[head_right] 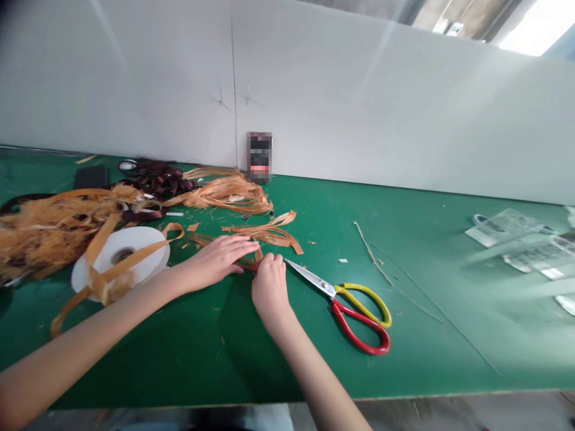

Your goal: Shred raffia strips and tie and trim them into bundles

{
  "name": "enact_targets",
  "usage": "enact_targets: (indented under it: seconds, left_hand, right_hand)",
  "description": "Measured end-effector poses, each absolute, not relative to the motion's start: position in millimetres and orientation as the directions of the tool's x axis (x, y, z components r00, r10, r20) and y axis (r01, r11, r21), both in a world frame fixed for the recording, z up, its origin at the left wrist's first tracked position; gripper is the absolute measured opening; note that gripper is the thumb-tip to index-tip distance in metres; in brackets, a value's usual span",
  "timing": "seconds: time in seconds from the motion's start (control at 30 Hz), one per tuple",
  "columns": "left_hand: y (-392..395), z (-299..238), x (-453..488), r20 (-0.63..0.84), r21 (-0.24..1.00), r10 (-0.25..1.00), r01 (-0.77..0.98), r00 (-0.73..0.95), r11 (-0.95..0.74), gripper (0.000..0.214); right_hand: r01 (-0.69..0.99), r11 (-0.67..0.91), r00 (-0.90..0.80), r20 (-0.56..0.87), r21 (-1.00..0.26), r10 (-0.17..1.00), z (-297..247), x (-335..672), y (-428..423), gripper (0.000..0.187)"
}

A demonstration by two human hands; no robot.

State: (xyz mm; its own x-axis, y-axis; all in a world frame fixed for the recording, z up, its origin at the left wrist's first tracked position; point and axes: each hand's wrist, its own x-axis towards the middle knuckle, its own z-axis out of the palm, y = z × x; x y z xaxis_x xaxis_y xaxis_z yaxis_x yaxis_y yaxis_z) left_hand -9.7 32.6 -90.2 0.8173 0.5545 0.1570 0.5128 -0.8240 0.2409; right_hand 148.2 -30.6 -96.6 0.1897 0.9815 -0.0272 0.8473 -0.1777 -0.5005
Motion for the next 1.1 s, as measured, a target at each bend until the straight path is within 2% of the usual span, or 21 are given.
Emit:
enact_targets:
  seconds: [0.2,0.33,0.43,0.53,0.67,0.73,0.87,1.0,1.1]
  left_hand:
    - [49.5,-102.1,7.9,0.188,0.266,0.473,0.419,0.861,-0.868,0.048]
    - [51.5,-106.8,8.3,0.213,0.297,0.459,0.391,0.862,-0.871,0.028]
    - [50.9,-101.7,2.6,0.241,0.317,0.488,0.407,0.839,-0.857,0.017]
    - [53.9,-83.9,-5.5,0.272,0.344,0.557,0.461,0.785,-0.818,0.024]
    - [60.2,-51.2,-15.9,0.324,0.340,0.649,0.556,0.688,-0.759,0.019]
    - [61.8,-40.8,-19.8,0.335,0.298,0.681,0.613,0.651,-0.732,0.018]
    - [61.5,-44.0,-24.2,0.267,0.191,0.748,0.728,0.607,-0.659,0.024]
    - [58.4,-59.6,-27.0,0.179,0.176,0.748,0.728,0.639,-0.663,0.023]
    - [56.0,-57.9,-28.1,0.210,0.145,0.765,0.755,0.608,-0.640,0.024]
  right_hand:
    - [0.843,-0.198,0.203,-0.045,-0.500,0.978,-94.7,145.8,-33.0,0.013]
    - [0.774,-0.136,0.119,-0.069,-0.619,0.991,-88.5,153.1,-30.2,0.018]
    - [0.635,-0.100,0.017,-0.116,-0.766,0.993,-71.9,166.5,-24.4,0.014]
    - [0.481,-0.074,-0.025,-0.098,-0.874,0.995,-47.6,186.0,-13.3,0.013]
    - [0.333,0.004,0.031,0.016,-0.943,0.999,-17.8,214.9,7.7,0.034]
    - [0.291,0.020,0.062,0.040,-0.956,0.997,-9.8,227.9,18.8,0.039]
    - [0.302,-0.058,0.110,-0.025,-0.952,0.994,-12.4,245.5,34.6,0.038]
    - [0.333,-0.153,0.082,-0.133,-0.931,0.988,-26.5,245.4,33.2,0.038]
    - [0.360,-0.182,0.056,-0.174,-0.915,0.983,-31.3,234.7,23.6,0.035]
